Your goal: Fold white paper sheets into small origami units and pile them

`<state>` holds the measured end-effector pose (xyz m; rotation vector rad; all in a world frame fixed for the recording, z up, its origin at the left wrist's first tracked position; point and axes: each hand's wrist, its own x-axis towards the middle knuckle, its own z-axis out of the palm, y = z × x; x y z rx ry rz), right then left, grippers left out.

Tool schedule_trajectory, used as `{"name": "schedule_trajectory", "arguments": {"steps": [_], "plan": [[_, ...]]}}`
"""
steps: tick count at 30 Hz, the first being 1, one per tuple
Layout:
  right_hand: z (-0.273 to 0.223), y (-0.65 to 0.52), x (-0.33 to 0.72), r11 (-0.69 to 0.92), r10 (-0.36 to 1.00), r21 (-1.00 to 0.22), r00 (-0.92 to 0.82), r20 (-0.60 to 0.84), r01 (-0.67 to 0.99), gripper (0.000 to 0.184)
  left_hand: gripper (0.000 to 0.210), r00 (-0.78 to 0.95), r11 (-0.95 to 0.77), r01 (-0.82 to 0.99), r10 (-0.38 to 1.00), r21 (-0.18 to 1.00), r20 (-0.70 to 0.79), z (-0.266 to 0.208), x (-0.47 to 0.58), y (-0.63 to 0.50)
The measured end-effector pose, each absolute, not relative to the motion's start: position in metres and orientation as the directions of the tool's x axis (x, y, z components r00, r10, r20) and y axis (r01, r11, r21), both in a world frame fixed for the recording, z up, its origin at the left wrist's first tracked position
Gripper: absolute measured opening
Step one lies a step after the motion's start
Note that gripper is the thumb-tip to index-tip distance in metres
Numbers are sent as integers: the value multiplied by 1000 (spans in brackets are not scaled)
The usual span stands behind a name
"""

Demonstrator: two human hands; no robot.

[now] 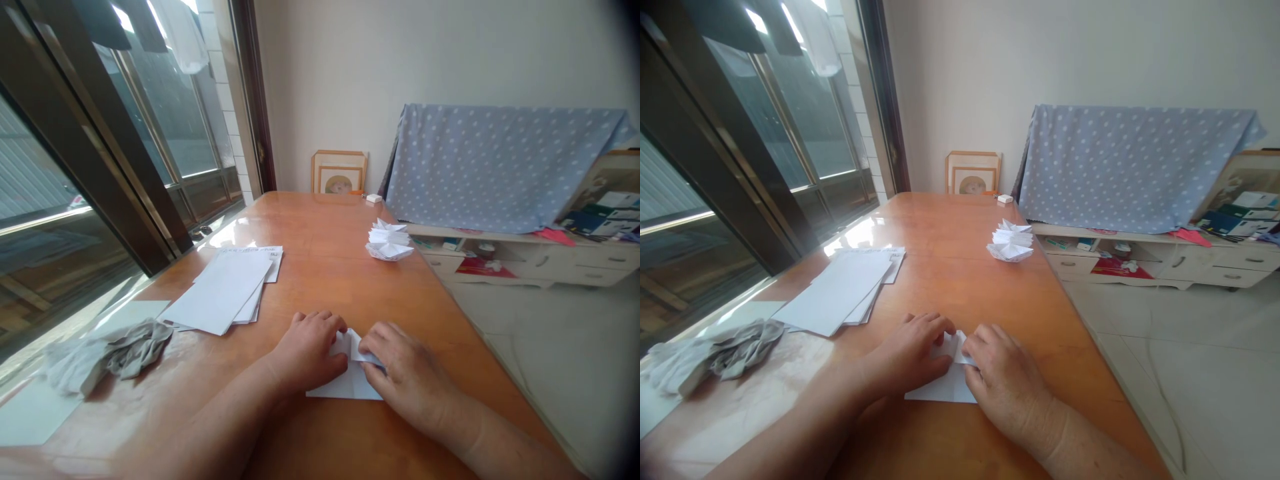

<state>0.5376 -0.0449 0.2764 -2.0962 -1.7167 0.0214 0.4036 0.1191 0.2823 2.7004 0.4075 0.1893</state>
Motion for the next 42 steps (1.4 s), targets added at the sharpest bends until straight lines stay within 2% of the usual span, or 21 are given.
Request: {"name": "schedule_trajectory", "arguments": {"steps": [8, 21, 27, 35, 42], "plan": [[278, -47, 533, -103, 959, -227, 157, 234, 968, 12, 45, 957, -868, 224, 282, 443, 68, 283, 404, 124], [281, -48, 536, -86, 971, -208, 128, 200, 974, 14, 39, 955, -863, 244, 293, 441, 45, 282, 403, 126], [280, -48, 536, -88, 975, -175, 121, 186, 981, 13, 48, 956, -849, 232, 289, 474, 51, 282, 403, 127], [284, -51, 535, -85, 977, -193, 120, 176, 977, 14, 43, 971, -907, 216, 237, 362, 16, 287, 401, 126], [286, -52, 534, -70, 981, -195, 103, 164, 978, 15, 41, 970, -883, 228, 244, 411, -14, 289, 402, 129]]}}
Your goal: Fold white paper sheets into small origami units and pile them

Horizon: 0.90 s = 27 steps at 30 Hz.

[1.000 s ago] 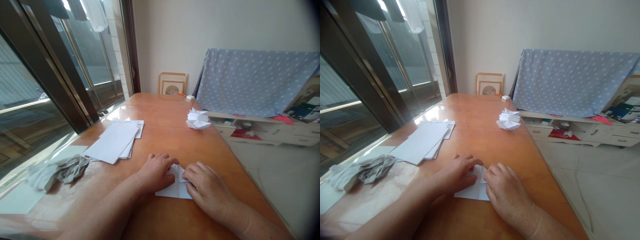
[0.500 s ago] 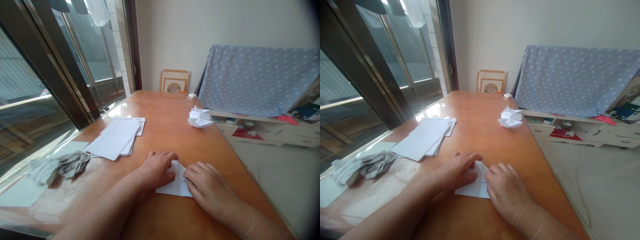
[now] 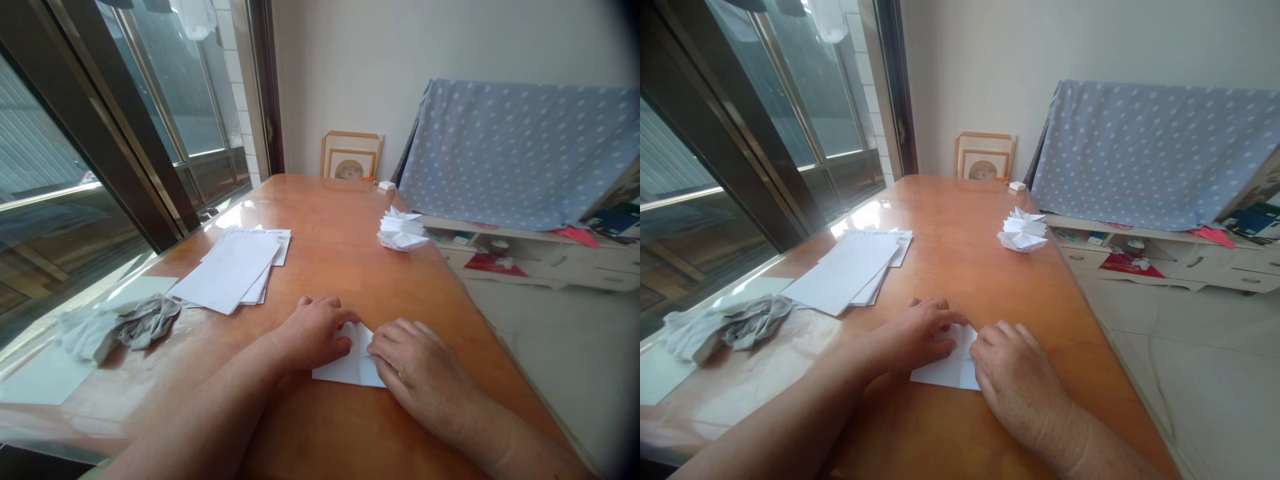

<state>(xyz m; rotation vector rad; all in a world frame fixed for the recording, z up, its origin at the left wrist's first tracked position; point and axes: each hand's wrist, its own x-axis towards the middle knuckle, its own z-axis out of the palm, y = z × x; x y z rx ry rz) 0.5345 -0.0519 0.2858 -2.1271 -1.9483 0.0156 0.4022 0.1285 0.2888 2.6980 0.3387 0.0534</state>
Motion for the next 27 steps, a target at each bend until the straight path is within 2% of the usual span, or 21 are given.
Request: {"name": "schedule_trajectory", "arguments": {"steps": [8, 27], "plan": [[287, -52, 532, -70, 983, -175, 98, 156, 982, 16, 42, 968, -855, 233, 248, 463, -28, 289, 403, 130], [285, -52, 531, -67, 981, -157, 94, 167, 985, 19, 40, 966, -857, 224, 257, 464, 9, 284, 404, 131]]}}
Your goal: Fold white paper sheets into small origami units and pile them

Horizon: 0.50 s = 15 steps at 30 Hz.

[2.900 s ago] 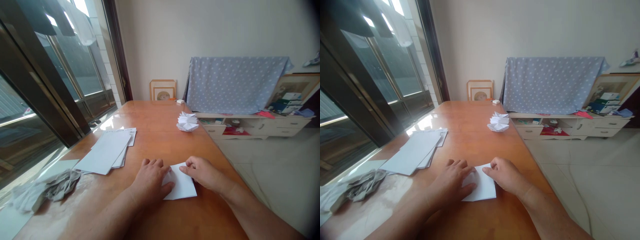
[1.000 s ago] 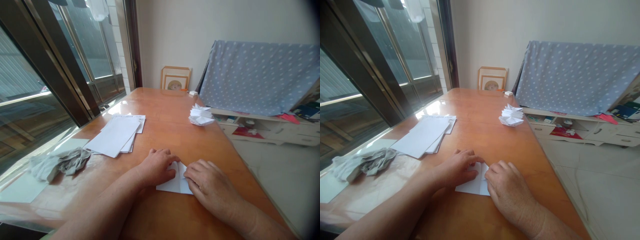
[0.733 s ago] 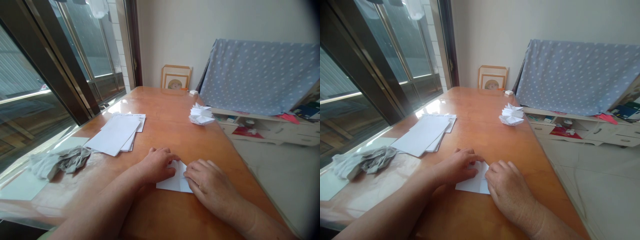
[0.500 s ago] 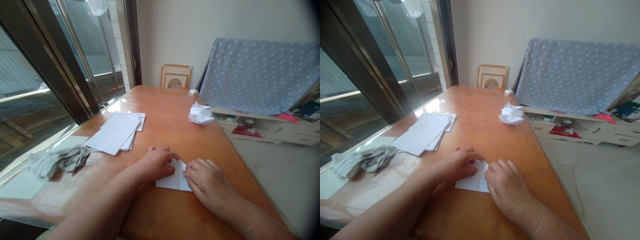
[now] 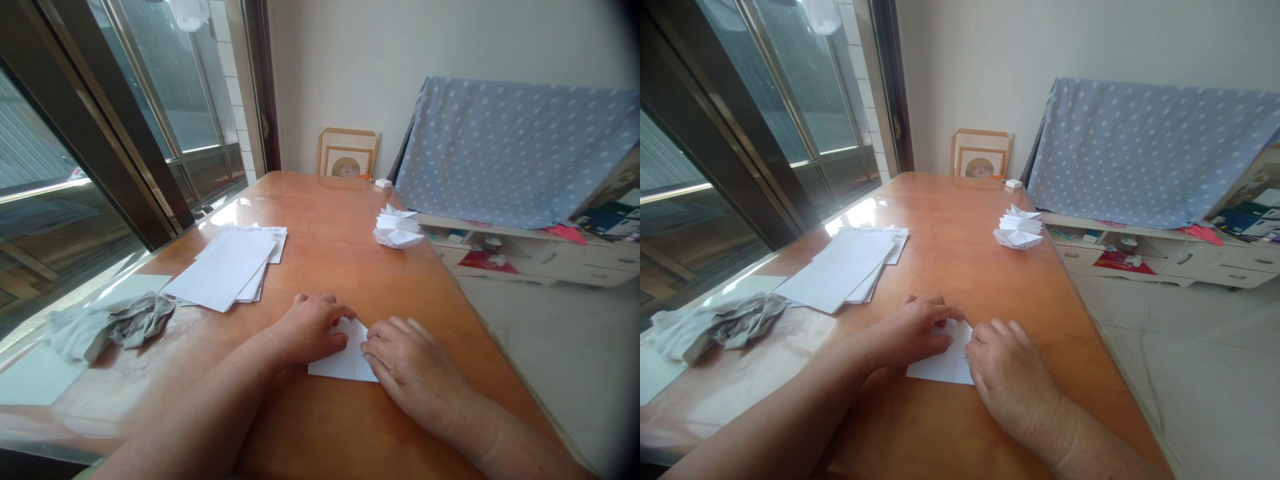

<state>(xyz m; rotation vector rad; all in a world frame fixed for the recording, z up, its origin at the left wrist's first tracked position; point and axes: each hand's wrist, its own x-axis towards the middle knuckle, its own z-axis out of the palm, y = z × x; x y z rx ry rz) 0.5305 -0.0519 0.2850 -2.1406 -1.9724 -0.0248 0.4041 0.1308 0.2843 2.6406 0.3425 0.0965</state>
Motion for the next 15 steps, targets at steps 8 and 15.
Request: {"name": "schedule_trajectory", "arguments": {"steps": [8, 15], "plan": [[288, -52, 531, -74, 989, -159, 93, 117, 984, 22, 45, 945, -852, 271, 324, 448, 44, 282, 404, 124], [291, -55, 530, -63, 992, -154, 79, 101, 986, 24, 37, 932, -878, 305, 355, 370, 72, 284, 405, 115]]}}
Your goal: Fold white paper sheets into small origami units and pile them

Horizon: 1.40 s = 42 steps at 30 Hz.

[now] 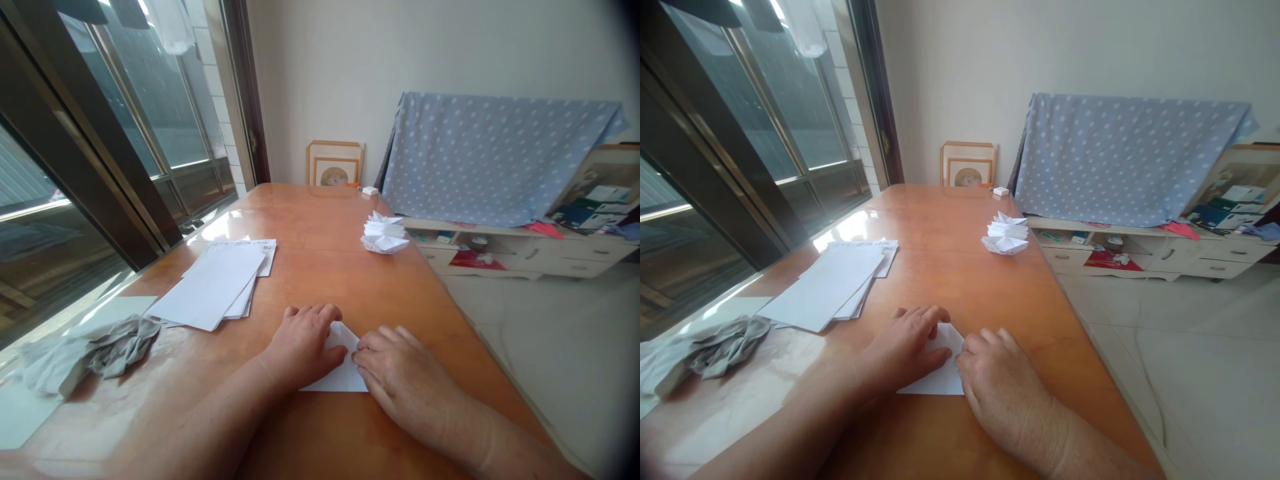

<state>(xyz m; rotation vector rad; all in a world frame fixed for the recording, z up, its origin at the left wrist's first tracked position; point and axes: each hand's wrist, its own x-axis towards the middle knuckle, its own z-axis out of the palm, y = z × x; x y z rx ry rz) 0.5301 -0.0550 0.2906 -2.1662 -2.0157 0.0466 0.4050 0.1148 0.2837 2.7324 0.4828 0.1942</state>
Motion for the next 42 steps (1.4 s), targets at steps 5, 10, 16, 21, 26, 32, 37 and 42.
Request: {"name": "schedule_trajectory", "arguments": {"steps": [5, 10, 16, 21, 26, 32, 37, 42], "plan": [[289, -56, 531, -60, 990, -168, 79, 113, 984, 23, 29, 933, -916, 310, 344, 254, 104, 284, 406, 108], [296, -62, 530, -64, 992, -226, 88, 94, 972, 15, 23, 939, -937, 309, 328, 160, 105, 287, 407, 102], [307, -78, 533, -43, 995, -243, 64, 81, 969, 18, 29, 940, -940, 311, 326, 143, 102, 290, 407, 99], [313, -87, 536, -27, 997, -241, 42, 57, 970, 15, 31, 938, -938, 320, 333, 135, 94, 289, 407, 99], [315, -90, 536, -43, 997, -249, 59, 56, 968, 13, 34, 940, -943, 306, 321, 132, 112, 288, 407, 98], [314, -92, 537, -22, 996, -239, 42, 81, 971, 16, 31, 944, -949, 301, 311, 95, 107, 289, 406, 98], [312, -86, 537, -84, 995, -281, 97, 36, 956, 14, 36, 936, -940, 329, 337, 91, 100, 291, 406, 99], [304, -67, 536, -145, 987, -305, 161, 27, 941, 27, 38, 930, -932, 345, 356, 114, 88, 292, 405, 100]]}}
